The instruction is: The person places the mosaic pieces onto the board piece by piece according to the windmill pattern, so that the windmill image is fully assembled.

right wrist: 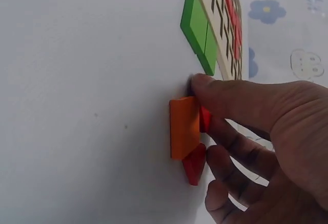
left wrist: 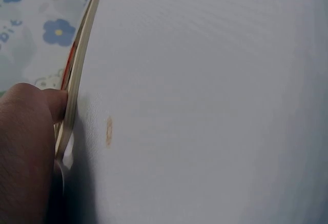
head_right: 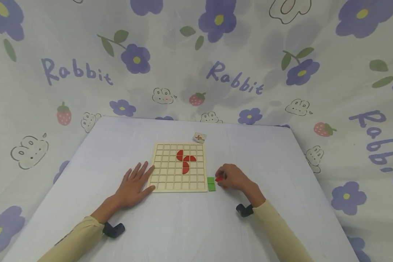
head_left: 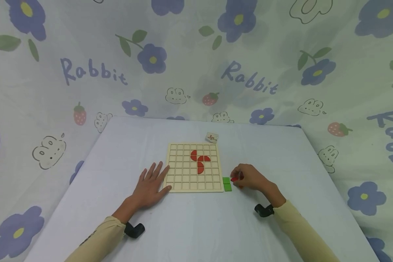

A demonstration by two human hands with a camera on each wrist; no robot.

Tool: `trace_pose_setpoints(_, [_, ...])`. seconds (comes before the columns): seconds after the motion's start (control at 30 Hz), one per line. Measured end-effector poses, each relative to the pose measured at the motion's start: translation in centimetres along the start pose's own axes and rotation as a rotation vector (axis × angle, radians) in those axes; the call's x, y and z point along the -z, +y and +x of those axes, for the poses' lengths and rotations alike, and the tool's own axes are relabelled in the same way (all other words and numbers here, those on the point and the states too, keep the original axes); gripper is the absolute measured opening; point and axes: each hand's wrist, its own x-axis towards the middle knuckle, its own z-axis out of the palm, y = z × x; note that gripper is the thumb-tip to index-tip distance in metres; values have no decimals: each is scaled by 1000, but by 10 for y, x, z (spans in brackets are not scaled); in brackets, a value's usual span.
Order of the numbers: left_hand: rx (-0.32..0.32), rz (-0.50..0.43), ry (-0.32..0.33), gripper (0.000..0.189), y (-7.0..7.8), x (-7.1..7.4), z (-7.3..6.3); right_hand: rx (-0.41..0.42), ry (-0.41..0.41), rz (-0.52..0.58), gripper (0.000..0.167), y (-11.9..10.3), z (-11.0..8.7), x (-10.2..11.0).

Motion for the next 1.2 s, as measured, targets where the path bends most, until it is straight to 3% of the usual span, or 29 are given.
trace_pose_setpoints(0.13, [-8, -6, 12, 75, -1, -3, 0, -27, -7, 22, 23, 3, -3, 2])
trace_pose_setpoints(0.4, [2, -4, 9, 76, -1, -2, 1, 3, -20, 43, 18, 5, 0, 9])
trace_pose_setpoints(0.73, [12, -5, -3, 75, -1, -2, 1, 85, 45, 52, 8, 0, 21, 1])
trace_pose_setpoints(1.0, [19, 11, -19, 77, -2, -3, 2, 121, 142, 162, 6, -19, 51, -15])
trace_pose_setpoints(1.2, [20, 8, -24, 77, 0, -1, 1, 148, 285, 256, 16, -40, 72, -31])
